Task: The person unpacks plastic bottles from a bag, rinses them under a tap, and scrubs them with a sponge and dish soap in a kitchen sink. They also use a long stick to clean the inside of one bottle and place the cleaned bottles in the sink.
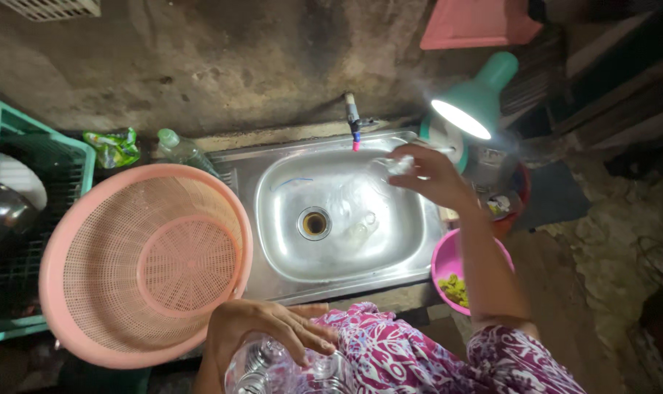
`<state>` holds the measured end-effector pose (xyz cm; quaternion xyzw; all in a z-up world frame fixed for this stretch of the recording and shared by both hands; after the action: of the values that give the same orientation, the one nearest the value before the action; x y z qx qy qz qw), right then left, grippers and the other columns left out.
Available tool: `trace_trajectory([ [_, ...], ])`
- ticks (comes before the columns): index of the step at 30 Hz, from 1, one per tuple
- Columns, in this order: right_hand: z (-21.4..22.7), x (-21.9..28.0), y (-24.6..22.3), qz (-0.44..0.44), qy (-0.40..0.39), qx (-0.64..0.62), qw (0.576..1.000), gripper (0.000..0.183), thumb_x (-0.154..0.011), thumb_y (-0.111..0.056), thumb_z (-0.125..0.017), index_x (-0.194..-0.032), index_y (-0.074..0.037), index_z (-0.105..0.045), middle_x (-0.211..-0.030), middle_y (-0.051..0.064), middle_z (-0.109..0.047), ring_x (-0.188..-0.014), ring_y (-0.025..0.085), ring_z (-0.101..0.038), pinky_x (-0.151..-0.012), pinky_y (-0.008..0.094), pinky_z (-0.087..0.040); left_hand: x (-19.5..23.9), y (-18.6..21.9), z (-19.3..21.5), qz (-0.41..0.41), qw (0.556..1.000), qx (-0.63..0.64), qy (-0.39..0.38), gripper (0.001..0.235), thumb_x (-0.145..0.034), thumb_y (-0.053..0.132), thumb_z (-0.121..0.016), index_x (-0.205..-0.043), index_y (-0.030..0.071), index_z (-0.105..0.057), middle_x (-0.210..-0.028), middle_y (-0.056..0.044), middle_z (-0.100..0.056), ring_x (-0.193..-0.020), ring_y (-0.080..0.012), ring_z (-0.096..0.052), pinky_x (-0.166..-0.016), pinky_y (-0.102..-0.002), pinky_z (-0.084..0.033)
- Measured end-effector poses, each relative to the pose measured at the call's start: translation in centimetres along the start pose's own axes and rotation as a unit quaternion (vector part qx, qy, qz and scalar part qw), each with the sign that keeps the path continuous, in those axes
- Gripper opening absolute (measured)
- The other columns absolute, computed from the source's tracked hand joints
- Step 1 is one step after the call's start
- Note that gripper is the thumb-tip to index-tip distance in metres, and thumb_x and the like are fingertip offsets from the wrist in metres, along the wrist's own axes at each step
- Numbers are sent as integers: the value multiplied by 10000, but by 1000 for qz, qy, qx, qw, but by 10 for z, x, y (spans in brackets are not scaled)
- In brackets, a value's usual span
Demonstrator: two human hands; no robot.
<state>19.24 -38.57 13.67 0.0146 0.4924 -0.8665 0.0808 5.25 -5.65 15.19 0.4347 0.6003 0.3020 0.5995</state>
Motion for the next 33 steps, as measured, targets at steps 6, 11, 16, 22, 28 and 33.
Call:
trace_trajectory([
  [6, -127, -51, 195, -9, 83, 233, 969, 406, -725, -136, -858, -1109, -106, -730, -1037, 197, -639, -942, 405, -663, -830, 469, -550, 26, -4, -6, -62, 994, 29, 88, 980, -700, 586, -890, -1400, -55, -646, -1560, -332, -579, -1468, -444, -522, -1292, -573, -229],
  [11, -164, -41, 276, -105, 68, 245, 961, 425, -747, -132, -841, -1148, -106, -705, -1092, 224, -620, -989, 440, -645, -850, 502, -534, 30, -7, -9, -55, 995, 4, 79, 932, -746, 565, -852, -1387, -78, -643, -1531, -378, -560, -1494, -477, -536, -1294, -593, -232],
  [16, -167, -33, 297, -155, 36, 254, 954, 446, -781, -145, -832, -1203, -124, -687, -1134, 208, -624, -1006, 420, -656, -872, 490, -539, 31, -10, -14, -49, 993, 8, 103, 900, -763, 562, -859, -1366, -76, -665, -1500, -384, -591, -1448, -469, -532, -1293, -599, -239],
  [22, -160, -29, 280, -140, -6, 275, 951, 583, -744, -175, -862, -1291, -153, -659, -1186, 198, -623, -1043, 423, -652, -873, 496, -538, 25, -10, -15, -36, 996, 3, 81, 933, -766, 632, -813, -1342, -85, -658, -1530, -383, -575, -1476, -484, -546, -1286, -609, -235],
  [28, -113, -36, 126, -36, -82, 159, 983, 538, -841, -289, -860, -1307, -130, -644, -1267, 138, -620, -938, 276, -743, -856, 393, -584, 14, 4, -9, -6, 996, -23, 83, 897, -826, 661, -771, -1297, -96, -671, -1510, -368, -614, -1470, -485, -576, -1267, -602, -304],
  [33, -96, 118, -78, 245, -372, -12, 895, 660, -904, -382, -707, -1440, -37, -533, -1130, 125, -686, -992, 254, -686, -933, 365, -556, -13, 19, -2, 34, 983, -7, 182, 870, -754, 671, -811, -1135, -102, -686, -1331, -381, -677, -1321, -509, -660, -1208, -628, -430],
])
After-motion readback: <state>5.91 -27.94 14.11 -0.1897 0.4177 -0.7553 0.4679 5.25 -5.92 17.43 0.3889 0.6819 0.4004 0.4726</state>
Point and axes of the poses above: each hand's wrist, its own x-axis away from the middle knuckle, its own z-axis out of the back of the hand, y = z × x, the point moved 8 cm from there along -x, towards the middle knuckle
